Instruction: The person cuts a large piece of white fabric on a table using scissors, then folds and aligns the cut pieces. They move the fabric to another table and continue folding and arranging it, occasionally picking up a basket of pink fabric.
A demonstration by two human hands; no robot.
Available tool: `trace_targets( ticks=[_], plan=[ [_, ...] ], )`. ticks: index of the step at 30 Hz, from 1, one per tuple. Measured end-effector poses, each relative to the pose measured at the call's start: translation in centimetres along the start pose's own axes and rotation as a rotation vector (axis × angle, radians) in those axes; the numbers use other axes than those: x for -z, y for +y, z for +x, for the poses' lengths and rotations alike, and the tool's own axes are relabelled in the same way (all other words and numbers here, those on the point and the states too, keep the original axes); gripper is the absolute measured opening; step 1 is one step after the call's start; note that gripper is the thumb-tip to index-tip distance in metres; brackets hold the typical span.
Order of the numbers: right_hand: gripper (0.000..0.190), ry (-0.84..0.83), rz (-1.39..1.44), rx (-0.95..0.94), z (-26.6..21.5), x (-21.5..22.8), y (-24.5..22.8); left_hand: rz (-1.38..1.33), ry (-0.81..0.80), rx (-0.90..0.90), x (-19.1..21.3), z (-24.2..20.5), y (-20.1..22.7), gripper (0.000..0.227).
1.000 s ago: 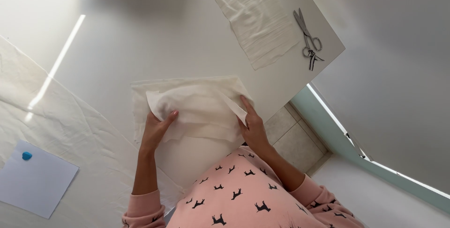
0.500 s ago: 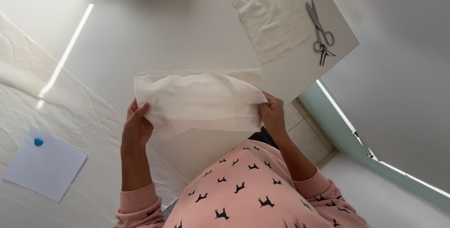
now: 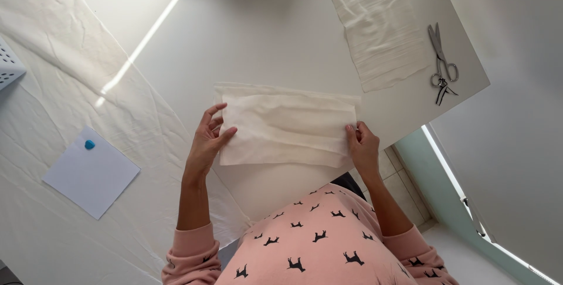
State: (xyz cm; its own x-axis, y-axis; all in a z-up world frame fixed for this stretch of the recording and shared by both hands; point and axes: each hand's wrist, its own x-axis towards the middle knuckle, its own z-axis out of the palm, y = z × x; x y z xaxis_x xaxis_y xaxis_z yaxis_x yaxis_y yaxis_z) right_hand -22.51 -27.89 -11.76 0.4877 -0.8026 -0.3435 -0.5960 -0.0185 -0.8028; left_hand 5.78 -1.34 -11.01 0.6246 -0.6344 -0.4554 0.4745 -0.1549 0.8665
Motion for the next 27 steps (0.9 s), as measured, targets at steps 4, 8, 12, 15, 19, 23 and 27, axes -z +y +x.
trace_targets(
  ticks=[4, 8, 12, 15, 19, 23, 27],
  plan=[
    [0.033, 0.067, 0.070, 0.034, 0.1, -0.2, -0.2, -0.088, -0.008, 0.079, 2.5, 0.6, -1.2, 0.047],
    [0.034, 0.136, 0.068, 0.108, 0.1, 0.1, -1.7, -0.074, 0.066, -0.032, 0.3, -0.6, 3.2, 0.033],
    [0.031, 0.123, -0.004, 0.102, -0.6, 0.4, -2.5, 0.191, 0.144, -0.144, -0.9, -1.0, 5.3, 0.029],
    [0.032, 0.112, -0.042, 0.095, 0.0, -0.7, 0.1, 0.446, 0.214, -0.175, -0.7, -0.6, 2.7, 0.036],
    [0.026, 0.104, -0.058, 0.069, -0.7, -1.0, -2.5, 0.643, 0.329, -0.222, -2.0, -0.7, 1.6, 0.039],
    [0.029, 0.076, -0.027, 0.043, -0.5, -0.6, -3.0, 0.688, 0.384, -0.260, -3.4, -1.0, 2.2, 0.038],
    [0.035, 0.027, 0.044, 0.011, -0.2, -0.2, -3.5, 0.608, 0.306, -0.182, -2.2, -0.1, 0.9, 0.020]
  ],
)
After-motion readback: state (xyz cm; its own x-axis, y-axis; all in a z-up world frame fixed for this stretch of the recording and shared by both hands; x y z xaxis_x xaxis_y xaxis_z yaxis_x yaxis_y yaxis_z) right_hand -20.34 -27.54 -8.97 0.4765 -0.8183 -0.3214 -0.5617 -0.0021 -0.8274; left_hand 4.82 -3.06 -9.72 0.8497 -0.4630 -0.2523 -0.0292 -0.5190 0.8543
